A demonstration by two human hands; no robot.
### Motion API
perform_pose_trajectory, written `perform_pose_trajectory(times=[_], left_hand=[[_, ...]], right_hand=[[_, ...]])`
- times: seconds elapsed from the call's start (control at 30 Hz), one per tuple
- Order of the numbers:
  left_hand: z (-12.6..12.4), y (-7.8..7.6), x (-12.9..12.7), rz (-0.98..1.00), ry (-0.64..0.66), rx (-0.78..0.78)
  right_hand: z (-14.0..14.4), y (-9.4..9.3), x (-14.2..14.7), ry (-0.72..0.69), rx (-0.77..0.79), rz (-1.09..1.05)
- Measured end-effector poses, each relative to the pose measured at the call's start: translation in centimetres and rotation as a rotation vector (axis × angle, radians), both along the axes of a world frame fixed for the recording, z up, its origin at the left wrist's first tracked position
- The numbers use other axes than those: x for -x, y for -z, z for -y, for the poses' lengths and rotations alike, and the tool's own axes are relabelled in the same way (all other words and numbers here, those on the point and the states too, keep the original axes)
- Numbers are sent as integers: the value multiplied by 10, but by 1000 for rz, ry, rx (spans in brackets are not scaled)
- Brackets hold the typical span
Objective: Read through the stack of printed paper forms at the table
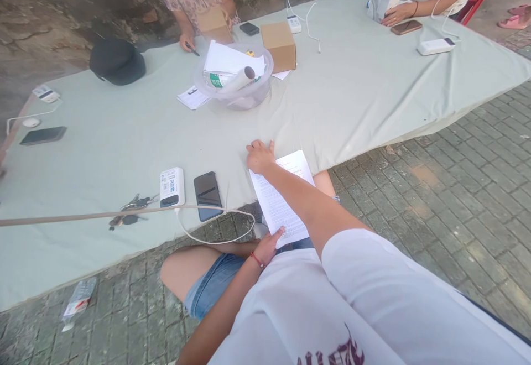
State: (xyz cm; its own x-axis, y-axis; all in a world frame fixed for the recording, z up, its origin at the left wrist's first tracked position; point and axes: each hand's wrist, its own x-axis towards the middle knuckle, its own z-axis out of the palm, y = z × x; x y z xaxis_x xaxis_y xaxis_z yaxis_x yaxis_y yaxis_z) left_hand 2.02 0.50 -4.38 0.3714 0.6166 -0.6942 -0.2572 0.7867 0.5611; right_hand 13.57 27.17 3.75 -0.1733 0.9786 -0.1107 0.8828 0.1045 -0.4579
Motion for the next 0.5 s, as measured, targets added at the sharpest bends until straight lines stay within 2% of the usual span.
perform_pose_trajectory(times=[0.5], left_hand=[[-2, -7, 1, 21, 35, -34]], right_hand=[[-4, -5, -2, -21, 19, 5]])
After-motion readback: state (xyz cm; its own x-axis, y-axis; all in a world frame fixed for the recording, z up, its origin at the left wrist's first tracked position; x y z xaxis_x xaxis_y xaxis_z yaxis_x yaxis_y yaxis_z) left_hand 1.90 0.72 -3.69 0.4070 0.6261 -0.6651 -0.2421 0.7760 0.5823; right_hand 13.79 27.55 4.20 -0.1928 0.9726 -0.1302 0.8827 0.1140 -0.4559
